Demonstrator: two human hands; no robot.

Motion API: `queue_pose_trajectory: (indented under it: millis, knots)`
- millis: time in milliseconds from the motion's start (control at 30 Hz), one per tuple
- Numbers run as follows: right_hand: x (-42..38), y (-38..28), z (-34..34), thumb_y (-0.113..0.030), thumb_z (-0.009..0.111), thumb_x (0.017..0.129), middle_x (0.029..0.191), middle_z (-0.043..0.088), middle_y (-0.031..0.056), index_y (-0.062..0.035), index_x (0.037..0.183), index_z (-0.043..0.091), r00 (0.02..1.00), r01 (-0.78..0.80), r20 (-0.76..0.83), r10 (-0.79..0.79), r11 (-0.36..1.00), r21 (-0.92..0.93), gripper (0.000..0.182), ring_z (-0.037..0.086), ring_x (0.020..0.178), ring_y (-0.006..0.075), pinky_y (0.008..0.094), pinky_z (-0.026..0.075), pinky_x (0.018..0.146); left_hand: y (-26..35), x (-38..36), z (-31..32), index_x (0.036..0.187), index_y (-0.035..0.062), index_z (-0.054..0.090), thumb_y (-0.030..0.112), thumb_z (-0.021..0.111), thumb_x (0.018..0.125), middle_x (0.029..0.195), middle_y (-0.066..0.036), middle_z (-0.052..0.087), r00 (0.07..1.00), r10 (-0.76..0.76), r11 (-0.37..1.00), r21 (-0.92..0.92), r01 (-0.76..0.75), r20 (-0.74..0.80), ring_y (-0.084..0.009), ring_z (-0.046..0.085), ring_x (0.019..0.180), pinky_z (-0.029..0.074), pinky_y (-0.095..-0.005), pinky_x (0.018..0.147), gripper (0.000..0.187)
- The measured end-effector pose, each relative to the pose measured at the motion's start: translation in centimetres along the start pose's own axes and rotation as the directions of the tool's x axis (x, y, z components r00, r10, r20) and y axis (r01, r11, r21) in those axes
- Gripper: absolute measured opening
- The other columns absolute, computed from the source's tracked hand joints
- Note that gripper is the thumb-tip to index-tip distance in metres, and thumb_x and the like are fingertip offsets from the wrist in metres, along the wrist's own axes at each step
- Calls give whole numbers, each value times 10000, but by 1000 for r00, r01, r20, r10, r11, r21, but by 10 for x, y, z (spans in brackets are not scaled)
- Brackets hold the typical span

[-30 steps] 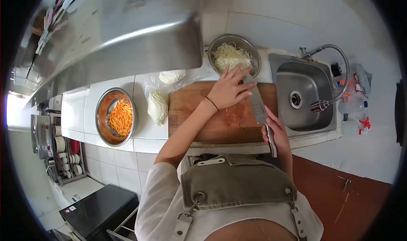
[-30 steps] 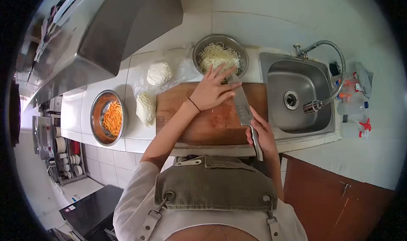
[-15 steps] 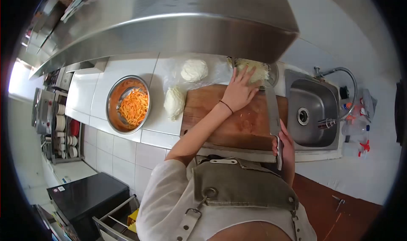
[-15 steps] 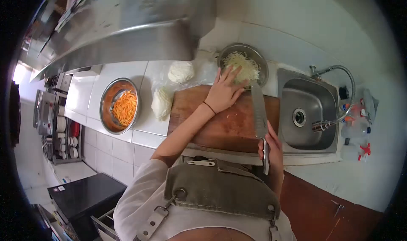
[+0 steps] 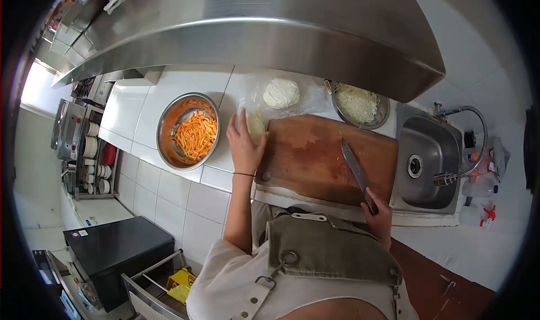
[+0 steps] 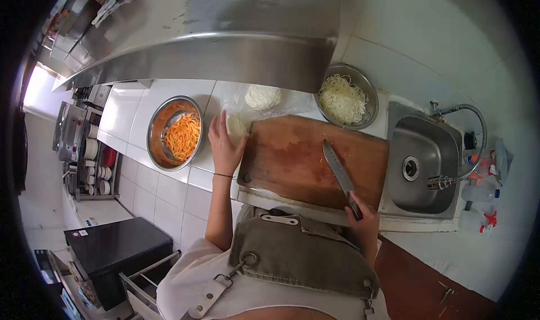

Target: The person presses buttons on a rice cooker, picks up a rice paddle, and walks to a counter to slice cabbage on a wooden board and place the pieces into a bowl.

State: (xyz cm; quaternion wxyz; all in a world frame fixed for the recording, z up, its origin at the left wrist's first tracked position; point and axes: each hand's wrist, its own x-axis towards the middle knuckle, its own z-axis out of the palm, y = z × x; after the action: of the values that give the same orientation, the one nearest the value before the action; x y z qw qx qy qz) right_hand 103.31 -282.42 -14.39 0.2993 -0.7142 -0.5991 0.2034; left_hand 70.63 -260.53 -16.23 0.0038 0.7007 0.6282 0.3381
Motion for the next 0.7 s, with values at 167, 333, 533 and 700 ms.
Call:
queue_pose_trajectory:
  millis: [167, 333, 533, 700]
  knots:
    - [0, 19, 1, -60, 717, 783, 966, 679, 158, -109, 1191, 644, 993, -9, -114, 4, 999, -41, 417, 674, 882, 307, 354, 519, 745, -21, -21, 2, 1307, 20, 470, 160, 796, 723, 1063, -210, 639, 993, -121, 962, -246, 118, 1, -339, 644, 959, 508, -381, 846, 683]
    - [2, 32, -9, -63, 694, 808, 973, 662, 158, -112, 1202, 637, 986, -60, -159, 43, 992, -108, 401, 661, 891, 320, 370, 510, 752, 15, -18, -17, 1159, 36, 585, 28, 723, 738, 1029, -179, 665, 987, -138, 805, -571, 162, 85, -364, 652, 917, 523, -346, 766, 443]
    - [7, 32, -8, -80, 677, 836, 915, 599, 146, -119, 1214, 633, 981, -106, -177, 75, 979, -173, 383, 617, 809, 310, 370, 492, 722, 50, -37, -9, 980, 123, 645, -13, 664, 657, 904, -57, 614, 856, 451, 832, -465, -302, 253, -255, 573, 1013, 357, -491, 1049, 351]
    - [6, 33, -3, -94, 679, 845, 885, 541, 129, -121, 1218, 633, 978, -97, -200, 66, 983, -153, 377, 568, 785, 283, 360, 473, 711, 55, -71, 0, 919, 134, 627, 5, 674, 652, 924, -31, 596, 803, 528, 815, -429, -388, 277, -236, 555, 1042, 277, -551, 1110, 300]
